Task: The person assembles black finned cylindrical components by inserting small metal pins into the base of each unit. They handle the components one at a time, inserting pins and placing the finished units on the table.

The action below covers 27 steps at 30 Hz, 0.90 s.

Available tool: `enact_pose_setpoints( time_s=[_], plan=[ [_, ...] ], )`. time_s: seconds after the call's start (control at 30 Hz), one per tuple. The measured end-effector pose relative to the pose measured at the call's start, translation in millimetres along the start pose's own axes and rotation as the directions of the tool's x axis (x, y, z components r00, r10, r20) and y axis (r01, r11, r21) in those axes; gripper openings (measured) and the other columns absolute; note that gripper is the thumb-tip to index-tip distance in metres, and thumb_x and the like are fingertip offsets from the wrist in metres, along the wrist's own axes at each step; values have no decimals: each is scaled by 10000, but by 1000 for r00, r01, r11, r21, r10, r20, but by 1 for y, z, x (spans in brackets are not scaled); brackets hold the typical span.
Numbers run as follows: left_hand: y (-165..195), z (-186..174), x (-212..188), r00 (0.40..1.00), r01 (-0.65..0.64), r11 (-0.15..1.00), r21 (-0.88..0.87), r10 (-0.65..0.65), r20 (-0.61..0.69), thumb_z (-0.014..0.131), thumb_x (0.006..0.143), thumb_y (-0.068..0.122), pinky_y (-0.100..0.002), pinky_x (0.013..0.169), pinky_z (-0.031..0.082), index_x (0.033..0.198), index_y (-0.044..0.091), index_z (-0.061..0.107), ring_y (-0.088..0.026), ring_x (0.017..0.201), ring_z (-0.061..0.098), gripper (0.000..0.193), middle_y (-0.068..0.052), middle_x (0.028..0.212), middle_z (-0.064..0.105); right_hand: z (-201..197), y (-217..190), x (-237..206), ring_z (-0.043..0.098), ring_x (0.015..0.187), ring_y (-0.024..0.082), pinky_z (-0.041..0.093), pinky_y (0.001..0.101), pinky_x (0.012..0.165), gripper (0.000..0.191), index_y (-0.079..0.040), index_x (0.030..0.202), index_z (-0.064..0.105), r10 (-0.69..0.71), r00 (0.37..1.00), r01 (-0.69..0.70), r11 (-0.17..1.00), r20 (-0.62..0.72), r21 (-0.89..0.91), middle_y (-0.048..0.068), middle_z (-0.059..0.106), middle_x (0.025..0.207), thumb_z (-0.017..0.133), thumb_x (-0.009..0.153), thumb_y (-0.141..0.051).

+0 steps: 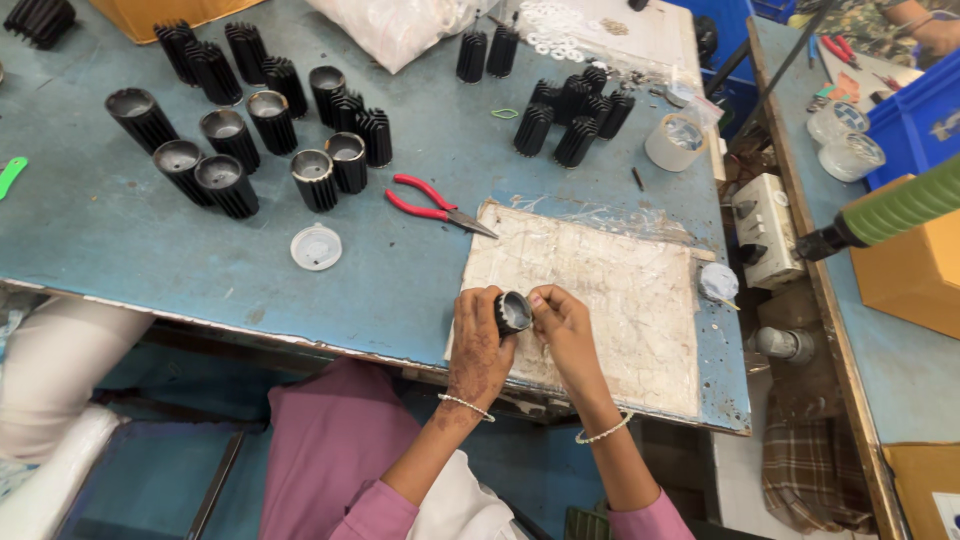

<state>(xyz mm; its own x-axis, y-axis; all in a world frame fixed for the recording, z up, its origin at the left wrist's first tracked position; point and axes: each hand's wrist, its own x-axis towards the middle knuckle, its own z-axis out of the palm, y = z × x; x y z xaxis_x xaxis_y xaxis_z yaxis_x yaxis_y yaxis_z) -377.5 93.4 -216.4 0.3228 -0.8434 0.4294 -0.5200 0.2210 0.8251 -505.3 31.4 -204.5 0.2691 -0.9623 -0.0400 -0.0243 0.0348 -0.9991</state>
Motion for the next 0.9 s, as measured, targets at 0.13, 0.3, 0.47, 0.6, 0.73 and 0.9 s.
enact_pose_setpoints(
  time_s=[0.13,0.3,0.47,0.6,0.73,0.9],
  plan=[
    [-2,2,-1,998,-30,1000,-5,30,-55,741,743,-40,-484,976,449,1277,44,472,-406,1164,517,605,-179,1183,494,2,3,-1,411,588,43,320,213,518,191,-33,962,643,56,998,-57,998,17,41,-63,492,688,591,1030,-204],
    [-3,3,1,999,10,999,-53,-12,-43,730,745,-31,-475,960,455,1269,36,466,-403,1149,528,590,-192,1170,496,-3,2,-2,442,605,48,360,204,547,190,-26,995,646,131,988,-137,987,77,83,-38,526,706,587,1037,-201],
    [0,-3,3,998,50,995,-87,-52,-28,734,727,-7,-472,935,457,1229,28,466,-393,1113,538,570,-184,1132,511,-11,-6,0,466,602,68,393,218,552,135,-20,1024,624,137,981,-154,980,139,125,-14,574,732,590,1011,-150],
    [4,-6,4,998,58,993,-102,-60,-15,730,696,6,-459,922,466,1228,27,464,-378,1096,543,595,-177,1124,510,-18,-10,4,490,673,46,385,206,573,139,-9,1078,642,103,984,-123,984,147,130,-33,599,797,604,981,-102],
    [5,-7,5,997,75,992,-105,-76,-9,732,715,14,-453,907,473,1221,34,463,-366,1094,546,574,-169,1127,512,-25,-11,4,435,649,39,381,198,572,204,10,1092,709,86,980,-102,992,182,78,-44,536,737,602,1023,-149],
    [6,-7,5,995,104,991,-84,-104,1,736,713,19,-458,897,475,1224,42,461,-360,1084,550,581,-165,1123,511,-29,-11,5,434,628,44,375,206,552,215,-1,1064,731,120,977,-124,992,175,8,-37,562,724,619,1003,-173]
  ],
)
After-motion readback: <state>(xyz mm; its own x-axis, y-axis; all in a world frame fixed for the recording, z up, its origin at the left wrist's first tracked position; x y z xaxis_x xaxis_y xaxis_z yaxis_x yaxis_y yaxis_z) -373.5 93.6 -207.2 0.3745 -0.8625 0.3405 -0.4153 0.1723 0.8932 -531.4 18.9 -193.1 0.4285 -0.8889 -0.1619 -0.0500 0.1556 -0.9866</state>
